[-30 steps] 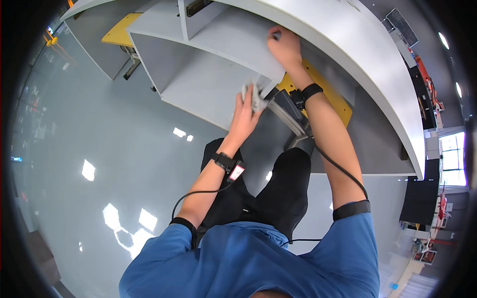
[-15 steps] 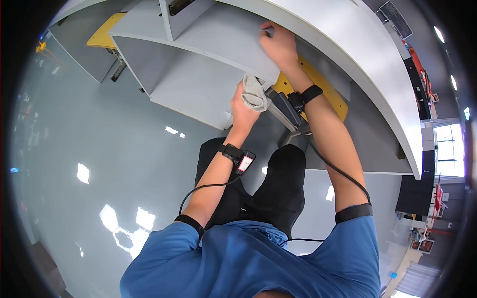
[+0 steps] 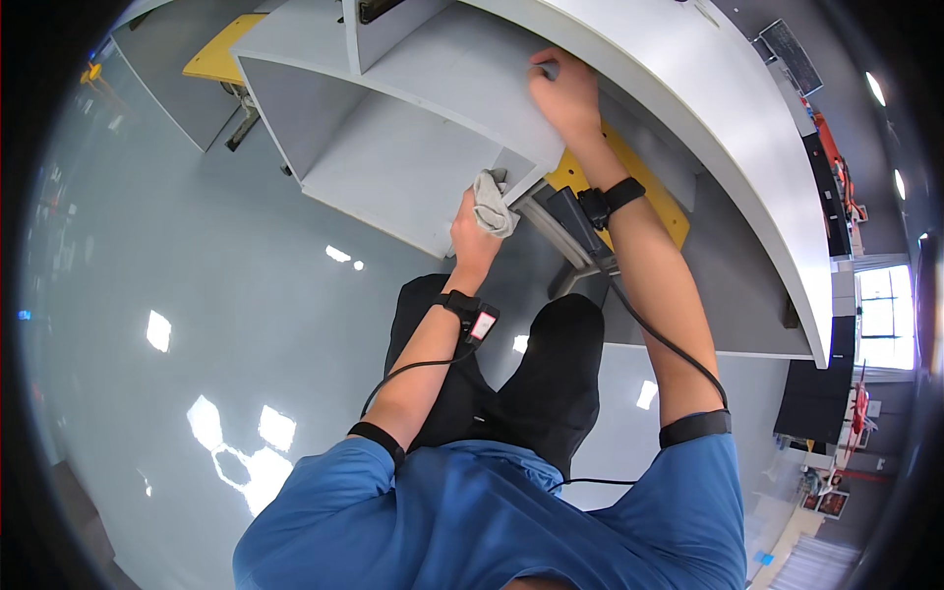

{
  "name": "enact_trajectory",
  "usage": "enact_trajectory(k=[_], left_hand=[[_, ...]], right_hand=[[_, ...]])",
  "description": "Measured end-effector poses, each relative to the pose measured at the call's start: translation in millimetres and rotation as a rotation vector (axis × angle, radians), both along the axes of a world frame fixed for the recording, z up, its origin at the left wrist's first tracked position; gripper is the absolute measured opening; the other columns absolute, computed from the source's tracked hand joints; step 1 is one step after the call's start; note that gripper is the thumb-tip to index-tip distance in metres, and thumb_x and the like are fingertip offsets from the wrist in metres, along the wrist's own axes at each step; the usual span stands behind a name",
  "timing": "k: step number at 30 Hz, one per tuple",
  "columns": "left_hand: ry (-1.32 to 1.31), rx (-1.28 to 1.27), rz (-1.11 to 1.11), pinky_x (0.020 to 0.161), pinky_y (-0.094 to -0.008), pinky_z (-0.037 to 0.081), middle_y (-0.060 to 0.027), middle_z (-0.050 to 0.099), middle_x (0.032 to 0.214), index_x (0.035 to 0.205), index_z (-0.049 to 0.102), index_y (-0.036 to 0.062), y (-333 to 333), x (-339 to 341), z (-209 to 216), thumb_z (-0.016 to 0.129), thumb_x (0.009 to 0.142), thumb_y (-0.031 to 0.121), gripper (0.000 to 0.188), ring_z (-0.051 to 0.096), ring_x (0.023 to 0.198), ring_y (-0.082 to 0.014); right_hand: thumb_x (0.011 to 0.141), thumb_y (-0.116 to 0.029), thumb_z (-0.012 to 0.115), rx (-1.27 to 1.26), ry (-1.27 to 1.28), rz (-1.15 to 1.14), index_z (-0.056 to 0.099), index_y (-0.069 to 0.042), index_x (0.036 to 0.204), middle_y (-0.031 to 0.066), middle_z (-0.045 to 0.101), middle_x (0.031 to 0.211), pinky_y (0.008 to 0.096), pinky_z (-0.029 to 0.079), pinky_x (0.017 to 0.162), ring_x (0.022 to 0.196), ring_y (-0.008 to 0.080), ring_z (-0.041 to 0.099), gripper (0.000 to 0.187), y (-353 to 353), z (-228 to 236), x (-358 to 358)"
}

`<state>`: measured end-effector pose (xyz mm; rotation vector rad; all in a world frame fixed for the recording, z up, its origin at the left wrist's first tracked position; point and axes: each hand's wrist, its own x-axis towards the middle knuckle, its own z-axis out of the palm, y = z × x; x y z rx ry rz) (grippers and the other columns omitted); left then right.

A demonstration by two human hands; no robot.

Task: Cleaning and wiping down a white work table and the underside of its shelf.

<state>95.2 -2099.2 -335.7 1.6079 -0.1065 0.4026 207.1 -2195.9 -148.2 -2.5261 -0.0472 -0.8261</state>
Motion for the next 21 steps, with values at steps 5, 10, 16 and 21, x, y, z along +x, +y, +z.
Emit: enact_trajectory(k=[5, 10, 16, 21], left_hand=[[0.017, 0.081, 0.005, 0.076, -0.0409, 0.053, -0.0122, 0.069, 0.097, 0.117, 0.052, 0.0048, 10.3, -2.0, -3.9, 0.079, 0.071, 0.017, 0.055, 0.066, 0.089, -0.0346], [-0.016, 0.078, -0.307, 0.093, -0.0373, 0.047, -0.0173, 0.059, 0.12, 0.131, 0.043, 0.0034, 31.0, -6.9, 9.3, 0.071, 0.068, 0.005, 0.069, 0.058, 0.11, -0.0349], [0.24, -0.101, -0.663, 0.096, -0.0339, 0.046, -0.0175, 0.056, 0.12, 0.135, 0.041, 0.0008, 83.8, -3.0, 37.2, 0.064, 0.067, -0.004, 0.072, 0.055, 0.115, -0.0285], [0.33, -0.155, -0.606, 0.088, -0.0331, 0.05, -0.0151, 0.057, 0.119, 0.132, 0.046, 0.0002, 82.8, -10.8, 49.6, 0.065, 0.068, -0.006, 0.067, 0.057, 0.111, -0.0244]], right_hand=[[0.075, -0.018, 0.059, 0.072, 0.075, -0.035, 0.068, -0.007, 0.092, 0.0141, 0.069, 0.097, 0.036, 0.049, 0.088, 0.096, 0.0322, 0.064, 0.023, 5.9, 0.6, -0.6], [0.076, -0.018, 0.059, 0.099, 0.048, -0.021, 0.069, -0.007, 0.091, 0.0137, 0.07, 0.097, 0.0356, 0.05, 0.088, 0.096, 0.0315, 0.065, 0.021, -0.9, 4.1, -2.4], [0.077, -0.018, 0.059, 0.14, 0.077, -0.046, 0.07, -0.006, 0.091, 0.0132, 0.07, 0.097, 0.035, 0.05, 0.088, 0.097, 0.031, 0.065, 0.021, 6.3, 7.1, -6.1], [0.078, -0.019, 0.059, 0.15, 0.076, -0.028, 0.07, -0.006, 0.091, 0.0131, 0.07, 0.097, 0.0349, 0.05, 0.088, 0.096, 0.0309, 0.065, 0.021, 6.7, 8.1, -5.1]])
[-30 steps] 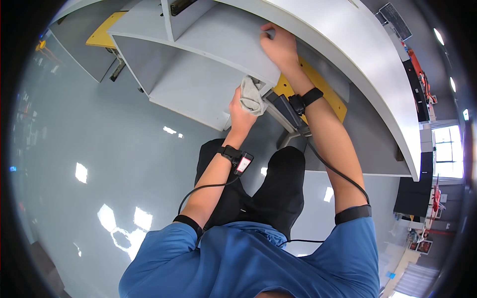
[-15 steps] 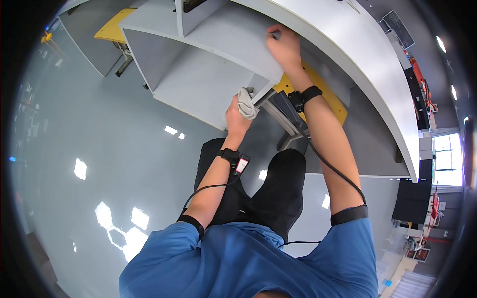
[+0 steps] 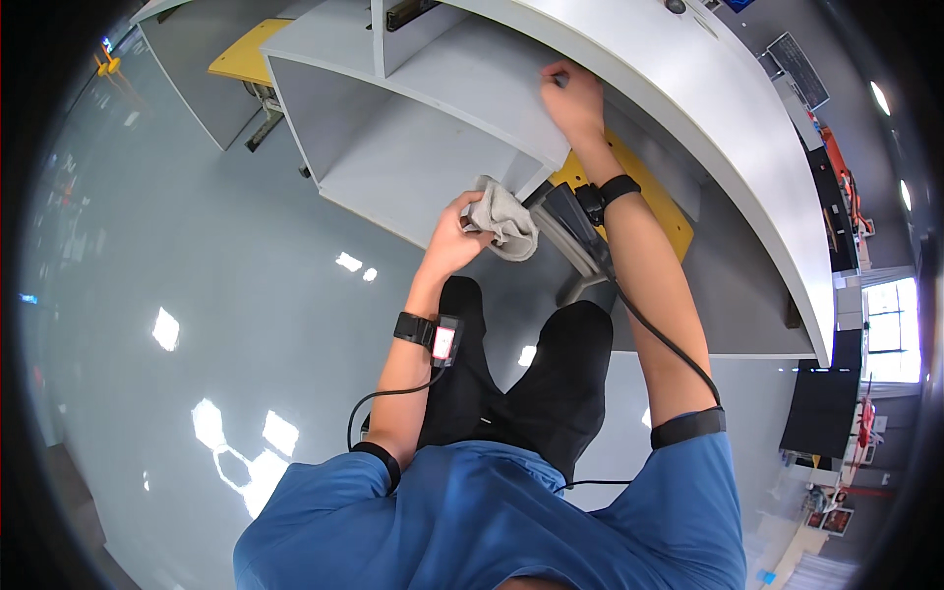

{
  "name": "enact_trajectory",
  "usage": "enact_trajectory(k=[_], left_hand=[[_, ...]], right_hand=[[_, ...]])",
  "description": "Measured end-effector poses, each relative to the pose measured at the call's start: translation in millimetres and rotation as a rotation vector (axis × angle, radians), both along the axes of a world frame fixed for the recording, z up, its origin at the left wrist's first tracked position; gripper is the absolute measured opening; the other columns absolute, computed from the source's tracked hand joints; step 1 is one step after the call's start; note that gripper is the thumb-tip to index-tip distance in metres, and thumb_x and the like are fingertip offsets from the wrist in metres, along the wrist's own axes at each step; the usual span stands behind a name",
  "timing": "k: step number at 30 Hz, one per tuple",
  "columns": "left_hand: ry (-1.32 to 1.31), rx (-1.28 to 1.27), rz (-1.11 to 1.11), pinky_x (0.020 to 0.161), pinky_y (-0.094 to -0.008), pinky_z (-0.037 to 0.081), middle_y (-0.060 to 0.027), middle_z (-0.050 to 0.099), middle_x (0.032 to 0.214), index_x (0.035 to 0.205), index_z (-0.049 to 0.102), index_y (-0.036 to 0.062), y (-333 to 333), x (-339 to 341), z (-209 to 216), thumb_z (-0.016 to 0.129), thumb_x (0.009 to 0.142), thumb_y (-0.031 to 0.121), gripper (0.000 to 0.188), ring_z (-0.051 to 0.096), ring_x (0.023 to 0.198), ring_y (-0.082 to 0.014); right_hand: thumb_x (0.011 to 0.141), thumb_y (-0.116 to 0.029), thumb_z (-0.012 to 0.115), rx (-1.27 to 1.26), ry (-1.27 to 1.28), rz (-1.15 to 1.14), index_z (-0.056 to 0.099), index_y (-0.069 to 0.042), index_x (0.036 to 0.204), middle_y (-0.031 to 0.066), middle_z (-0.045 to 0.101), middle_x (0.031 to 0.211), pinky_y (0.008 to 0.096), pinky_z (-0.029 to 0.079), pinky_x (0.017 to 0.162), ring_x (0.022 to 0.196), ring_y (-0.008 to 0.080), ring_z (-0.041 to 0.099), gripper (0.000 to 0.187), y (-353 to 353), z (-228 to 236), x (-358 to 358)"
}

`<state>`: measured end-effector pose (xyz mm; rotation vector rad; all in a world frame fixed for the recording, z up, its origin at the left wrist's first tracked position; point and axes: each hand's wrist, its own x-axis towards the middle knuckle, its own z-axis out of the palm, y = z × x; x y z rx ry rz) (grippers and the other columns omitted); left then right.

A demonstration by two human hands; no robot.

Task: Cleaning and wiping down a white work table and the underside of its shelf.

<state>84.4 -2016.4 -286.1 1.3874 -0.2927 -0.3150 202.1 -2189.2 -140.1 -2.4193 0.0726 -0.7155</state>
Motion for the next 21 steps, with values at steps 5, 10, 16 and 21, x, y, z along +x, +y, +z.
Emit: enact_trajectory(k=[5, 10, 16, 21], left_hand=[[-0.074, -0.033, 0.248, 0.086, -0.0352, 0.051, -0.0148, 0.059, 0.118, 0.129, 0.05, 0.0025, -19.2, -7.6, -0.1, 0.072, 0.065, -0.003, 0.068, 0.059, 0.108, -0.0276], [-0.473, 0.266, 0.414, 0.092, -0.0373, 0.048, -0.0156, 0.059, 0.121, 0.131, 0.051, 0.0057, -41.3, 4.5, -33.6, 0.078, 0.064, 0.004, 0.072, 0.059, 0.11, -0.0327], [-0.492, 0.122, 0.402, 0.093, -0.0379, 0.047, -0.0187, 0.059, 0.118, 0.123, 0.056, 0.0017, -54.3, 14.3, -39.1, 0.074, 0.066, 0.001, 0.059, 0.059, 0.108, -0.0366], [-0.554, 0.124, 0.539, 0.088, -0.0361, 0.05, -0.0196, 0.062, 0.115, 0.12, 0.057, -0.0004, -66.8, 11.0, -49.5, 0.072, 0.071, 0.002, 0.052, 0.063, 0.104, -0.0354]], right_hand=[[0.079, -0.019, 0.058, 0.011, -0.008, -0.03, 0.07, -0.007, 0.091, 0.0133, 0.07, 0.096, 0.0348, 0.049, 0.087, 0.095, 0.0309, 0.066, 0.021, -1.7, -3.1, 1.9], [0.078, -0.019, 0.059, -0.053, -0.036, -0.048, 0.069, -0.006, 0.09, 0.0133, 0.07, 0.094, 0.035, 0.05, 0.086, 0.093, 0.0304, 0.066, 0.02, 0.1, -9.6, 8.3], [0.077, -0.019, 0.06, -0.111, -0.066, -0.039, 0.069, -0.007, 0.09, 0.0132, 0.07, 0.095, 0.0348, 0.049, 0.086, 0.093, 0.0302, 0.065, 0.019, -5.1, -16.1, 11.9], [0.077, -0.02, 0.06, -0.128, -0.018, -0.023, 0.068, -0.007, 0.091, 0.0133, 0.069, 0.096, 0.0346, 0.049, 0.086, 0.093, 0.0307, 0.065, 0.021, -3.3, -13.2, 7.8]])
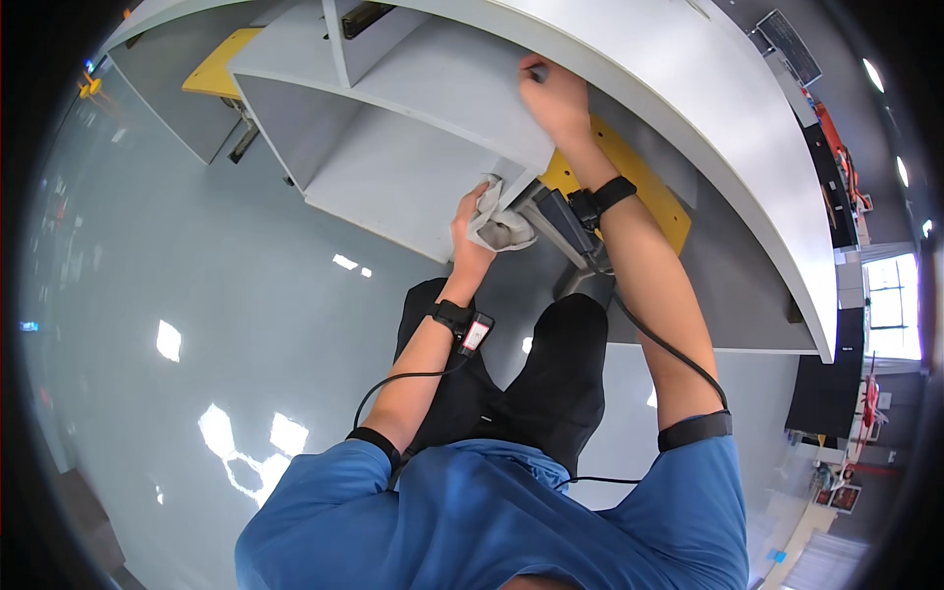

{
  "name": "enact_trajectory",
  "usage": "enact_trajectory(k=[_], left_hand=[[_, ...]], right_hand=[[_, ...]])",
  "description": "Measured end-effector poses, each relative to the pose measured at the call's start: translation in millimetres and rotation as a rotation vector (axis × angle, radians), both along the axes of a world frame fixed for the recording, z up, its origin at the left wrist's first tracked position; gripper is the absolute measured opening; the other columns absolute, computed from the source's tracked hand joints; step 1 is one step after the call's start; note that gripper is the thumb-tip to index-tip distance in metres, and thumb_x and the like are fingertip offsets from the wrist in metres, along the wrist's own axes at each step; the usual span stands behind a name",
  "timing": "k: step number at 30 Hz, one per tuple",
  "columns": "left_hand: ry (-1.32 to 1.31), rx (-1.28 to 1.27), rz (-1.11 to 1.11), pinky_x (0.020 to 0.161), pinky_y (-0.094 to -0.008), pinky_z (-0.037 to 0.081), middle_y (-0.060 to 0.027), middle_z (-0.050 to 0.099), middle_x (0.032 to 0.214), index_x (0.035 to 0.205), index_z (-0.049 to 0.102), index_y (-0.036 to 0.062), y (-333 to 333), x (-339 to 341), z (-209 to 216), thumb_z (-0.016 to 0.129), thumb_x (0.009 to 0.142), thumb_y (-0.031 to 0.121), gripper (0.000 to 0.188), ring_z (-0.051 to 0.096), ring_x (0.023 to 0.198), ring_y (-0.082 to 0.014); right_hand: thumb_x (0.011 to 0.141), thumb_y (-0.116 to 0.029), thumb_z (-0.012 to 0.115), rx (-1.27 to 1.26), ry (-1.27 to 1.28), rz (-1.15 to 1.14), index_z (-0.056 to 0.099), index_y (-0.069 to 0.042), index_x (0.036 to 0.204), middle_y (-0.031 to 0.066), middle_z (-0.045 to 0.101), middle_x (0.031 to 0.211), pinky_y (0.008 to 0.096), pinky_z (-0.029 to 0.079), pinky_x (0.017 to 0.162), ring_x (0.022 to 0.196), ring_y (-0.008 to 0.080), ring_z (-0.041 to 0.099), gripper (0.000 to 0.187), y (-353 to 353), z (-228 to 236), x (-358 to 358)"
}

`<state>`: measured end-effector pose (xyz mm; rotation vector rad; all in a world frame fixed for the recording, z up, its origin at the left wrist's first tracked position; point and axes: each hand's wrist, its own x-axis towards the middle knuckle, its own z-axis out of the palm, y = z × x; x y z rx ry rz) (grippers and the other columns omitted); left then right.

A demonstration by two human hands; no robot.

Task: Cleaning and wiping down a white work table and the underside of its shelf.

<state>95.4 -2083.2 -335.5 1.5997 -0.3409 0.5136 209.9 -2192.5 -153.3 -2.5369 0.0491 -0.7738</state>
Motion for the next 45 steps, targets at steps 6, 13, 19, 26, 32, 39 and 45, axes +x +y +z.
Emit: enact_trajectory(k=[6, 13, 19, 26, 32, 39, 45], left_hand=[[0.211, -0.011, -0.04, 0.086, -0.0355, 0.051, -0.0187, 0.065, 0.109, 0.118, 0.059, -0.0014, 5.4, -3.2, -55.5, 0.072, 0.074, 0.011, 0.047, 0.066, 0.099, -0.033], [0.185, -0.053, -0.056, 0.089, -0.0353, 0.05, -0.0174, 0.063, 0.115, 0.123, 0.053, -0.0022, -7.0, 12.2, -146.6, 0.07, 0.078, 0.018, 0.052, 0.063, 0.107, -0.0271], [0.446, -0.279, -0.458, 0.091, -0.0333, 0.05, -0.0089, 0.064, 0.116, 0.127, 0.053, 0.0004, 18.6, 32.4, -172.0, 0.072, 0.079, 0.019, 0.055, 0.063, 0.103, -0.0183], [0.236, -0.234, -0.245, 0.086, -0.0284, 0.049, -0.0102, 0.069, 0.102, 0.122, 0.057, -0.0016, 10.0, 12.0, -69.5, 0.079, 0.069, 0.016, 0.059, 0.065, 0.093, -0.0143], [0.151, 0.01, -0.186, 0.079, -0.0297, 0.049, -0.0062, 0.066, 0.092, 0.119, 0.057, -0.0025, 5.9, 23.0, 22.2, 0.078, 0.067, 0.015, 0.059, 0.059, 0.082, -0.0133], [0.013, 0.302, -0.389, 0.072, -0.0348, 0.048, -0.0099, 0.062, 0.088, 0.104, 0.06, -0.0012, 25.1, 45.6, 40.6, 0.077, 0.069, 0.016, 0.042, 0.056, 0.074, -0.0203], [0.269, 0.602, -0.486, 0.074, -0.0374, 0.052, -0.0163, 0.067, 0.088, 0.103, 0.065, 0.0051, 38.5, 46.8, 62.2, 0.075, 0.068, 0.022, 0.04, 0.062, 0.077, -0.0323]], right_hand=[[0.077, -0.02, 0.06, 0.011, 0.01, 0.004, 0.069, -0.007, 0.092, 0.0126, 0.069, 0.095, 0.0351, 0.049, 0.087, 0.093, 0.031, 0.065, 0.022, 2.3, 2.2, -1.9], [0.078, -0.019, 0.06, 0.111, -0.066, 0.019, 0.07, -0.006, 0.087, 0.0123, 0.07, 0.089, 0.0349, 0.049, 0.086, 0.09, 0.0297, 0.066, 0.019, -2.0, 4.8, -2.3], [0.081, -0.023, 0.059, 0.06, -0.072, 0.038, 0.069, -0.003, 0.088, 0.0136, 0.07, 0.089, 0.0358, 0.05, 0.084, 0.09, 0.0314, 0.066, 0.023, 5.6, 4.3, 2.6], [0.088, -0.032, 0.054, 0.068, -0.029, 0.081, 0.064, -0.003, 0.109, 0.0208, 0.064, 0.109, 0.0426, 0.044, 0.093, 0.107, 0.04, 0.057, 0.037, 15.5, 4.8, -15.3], [0.089, -0.026, 0.049, 0.041, -0.157, 0.112, 0.065, -0.006, 0.111, 0.0189, 0.064, 0.112, 0.0431, 0.044, 0.094, 0.105, 0.0392, 0.058, 0.034, 8.4, -9.7, -6.0], [0.091, -0.03, 0.052, 0.152, -0.337, 0.142, 0.059, -0.006, 0.122, 0.0183, 0.059, 0.125, 0.0416, 0.04, 0.1, 0.116, 0.0358, 0.053, 0.04, 20.3, -11.5, -7.1], [0.091, -0.033, 0.054, 0.358, -0.142, 0.26, 0.055, -0.008, 0.129, 0.0168, 0.054, 0.132, 0.0424, 0.038, 0.103, 0.123, 0.036, 0.049, 0.046, 16.6, -28.6, 9.3]])
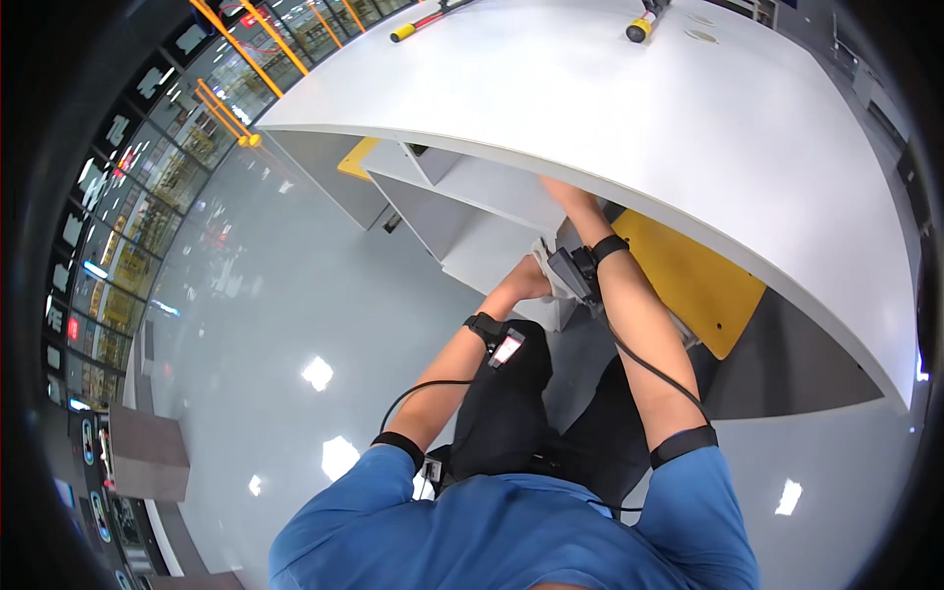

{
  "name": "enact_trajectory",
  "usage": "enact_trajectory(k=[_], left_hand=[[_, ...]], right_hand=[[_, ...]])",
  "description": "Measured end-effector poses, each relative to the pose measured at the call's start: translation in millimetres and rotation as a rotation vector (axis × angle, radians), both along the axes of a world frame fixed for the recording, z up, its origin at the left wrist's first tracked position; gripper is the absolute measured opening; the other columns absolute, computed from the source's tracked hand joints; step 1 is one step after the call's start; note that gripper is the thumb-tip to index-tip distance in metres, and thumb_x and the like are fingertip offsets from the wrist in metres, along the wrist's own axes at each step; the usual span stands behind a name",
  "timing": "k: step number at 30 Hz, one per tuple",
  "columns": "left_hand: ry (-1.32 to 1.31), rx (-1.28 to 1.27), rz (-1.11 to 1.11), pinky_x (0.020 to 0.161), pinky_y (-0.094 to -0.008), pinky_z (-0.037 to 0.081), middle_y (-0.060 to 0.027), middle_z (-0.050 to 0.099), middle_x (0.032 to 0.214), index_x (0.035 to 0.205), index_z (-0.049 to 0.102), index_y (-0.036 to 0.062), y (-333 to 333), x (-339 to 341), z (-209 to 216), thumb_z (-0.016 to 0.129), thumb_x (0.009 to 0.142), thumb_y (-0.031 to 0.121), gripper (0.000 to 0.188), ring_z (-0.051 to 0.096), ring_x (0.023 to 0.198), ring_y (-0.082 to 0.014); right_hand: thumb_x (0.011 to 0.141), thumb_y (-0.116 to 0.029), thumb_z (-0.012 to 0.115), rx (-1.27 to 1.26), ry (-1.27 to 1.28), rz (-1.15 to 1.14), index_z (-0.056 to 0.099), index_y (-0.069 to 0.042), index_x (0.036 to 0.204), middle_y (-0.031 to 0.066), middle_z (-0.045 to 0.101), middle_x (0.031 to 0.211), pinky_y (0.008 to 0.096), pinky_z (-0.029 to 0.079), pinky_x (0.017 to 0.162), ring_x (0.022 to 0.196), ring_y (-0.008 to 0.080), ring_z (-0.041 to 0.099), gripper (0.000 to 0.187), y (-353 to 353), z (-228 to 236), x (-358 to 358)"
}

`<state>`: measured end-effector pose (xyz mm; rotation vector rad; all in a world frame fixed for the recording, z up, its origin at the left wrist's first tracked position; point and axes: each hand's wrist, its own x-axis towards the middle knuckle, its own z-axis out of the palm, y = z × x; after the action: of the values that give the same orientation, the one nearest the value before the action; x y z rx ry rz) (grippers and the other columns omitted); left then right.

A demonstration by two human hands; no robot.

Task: Cleaning and wiping down a white work table and the underside of its shelf.

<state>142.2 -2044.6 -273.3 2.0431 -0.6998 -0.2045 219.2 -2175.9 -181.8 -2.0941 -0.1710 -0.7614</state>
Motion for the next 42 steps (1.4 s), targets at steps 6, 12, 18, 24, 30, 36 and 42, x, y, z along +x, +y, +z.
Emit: enact_trajectory(k=[6, 12, 18, 24, 30, 36, 42], left_hand=[[-0.117, 0.442, 0.072, 0.093, -0.0376, 0.047, -0.0199, 0.061, 0.117, 0.115, 0.058, -0.0001, 51.9, -1.8, 0.9, 0.075, 0.064, 0.022, 0.058, 0.059, 0.11, -0.0319], [-0.289, 0.081, 0.688, 0.086, -0.0376, 0.052, -0.0123, 0.068, 0.098, 0.098, 0.065, 0.0029, 229.7, 54.7, 10.9, 0.076, 0.064, 0.014, 0.037, 0.066, 0.094, -0.0237], [-0.608, -0.049, 1.234, 0.091, -0.0488, 0.046, -0.0239, 0.059, 0.107, 0.11, 0.046, -0.0049, 346.8, 138.1, 101.4, 0.072, 0.064, 0.015, 0.056, 0.057, 0.101, -0.0438], [-0.395, 0.222, 0.825, 0.073, -0.0361, 0.053, -0.0198, 0.069, 0.09, 0.097, 0.064, -0.0047, 256.0, 197.7, 176.7, 0.069, 0.067, 0.015, 0.036, 0.068, 0.084, -0.0257], [-0.428, 0.555, 0.021, 0.097, -0.0389, 0.043, -0.0221, 0.059, 0.123, 0.123, 0.059, 0.0054, 139.2, 222.5, 160.7, 0.065, 0.07, 0.035, 0.061, 0.054, 0.117, -0.0329], [-0.313, 0.312, -0.334, 0.111, -0.0409, 0.029, -0.0237, 0.037, 0.145, 0.138, 0.043, 0.0031, 136.0, 160.9, 171.1, 0.057, 0.073, 0.037, 0.075, 0.031, 0.138, -0.0363], [-0.315, 0.386, -0.256, 0.116, -0.0469, 0.018, -0.0221, 0.015, 0.155, 0.147, 0.033, 0.016, 164.0, 119.6, 164.4, 0.046, 0.086, 0.063, 0.078, 0.014, 0.144, -0.0372]], right_hand=[[0.089, -0.034, 0.056, -0.034, -0.248, -0.115, 0.059, -0.008, 0.123, 0.0158, 0.06, 0.123, 0.0424, 0.042, 0.098, 0.115, 0.0346, 0.054, 0.043, 5.1, -10.1, 19.1], [0.087, -0.033, 0.057, -0.037, -0.145, -0.138, 0.061, -0.006, 0.116, 0.0155, 0.064, 0.113, 0.0433, 0.047, 0.091, 0.106, 0.0346, 0.059, 0.04, 18.0, 20.5, -5.1], [0.088, -0.035, 0.052, -0.473, 0.26, -0.168, 0.056, -0.006, 0.121, 0.0197, 0.06, 0.12, 0.047, 0.042, 0.096, 0.114, 0.0379, 0.054, 0.045, -23.0, 36.4, -65.4], [0.093, -0.034, 0.044, -0.591, 0.348, -0.215, 0.049, -0.01, 0.131, 0.0183, 0.054, 0.131, 0.046, 0.033, 0.107, 0.125, 0.0352, 0.047, 0.046, -77.8, 35.4, -106.6], [0.097, -0.029, 0.041, -0.641, 0.329, -0.216, 0.047, -0.017, 0.135, 0.0145, 0.052, 0.135, 0.0425, 0.028, 0.11, 0.129, 0.0316, 0.044, 0.041, -110.7, 35.9, -121.1], [0.098, -0.031, 0.036, -0.736, 0.409, -0.277, 0.045, -0.021, 0.138, 0.0118, 0.044, 0.143, 0.0425, 0.023, 0.114, 0.136, 0.0291, 0.035, 0.043, -121.6, 38.5, -130.2], [0.098, -0.033, 0.032, -0.767, 0.455, -0.394, 0.04, -0.023, 0.143, 0.0091, 0.035, 0.15, 0.0467, 0.021, 0.115, 0.139, 0.0306, 0.029, 0.046, -120.8, 25.8, -135.0]])
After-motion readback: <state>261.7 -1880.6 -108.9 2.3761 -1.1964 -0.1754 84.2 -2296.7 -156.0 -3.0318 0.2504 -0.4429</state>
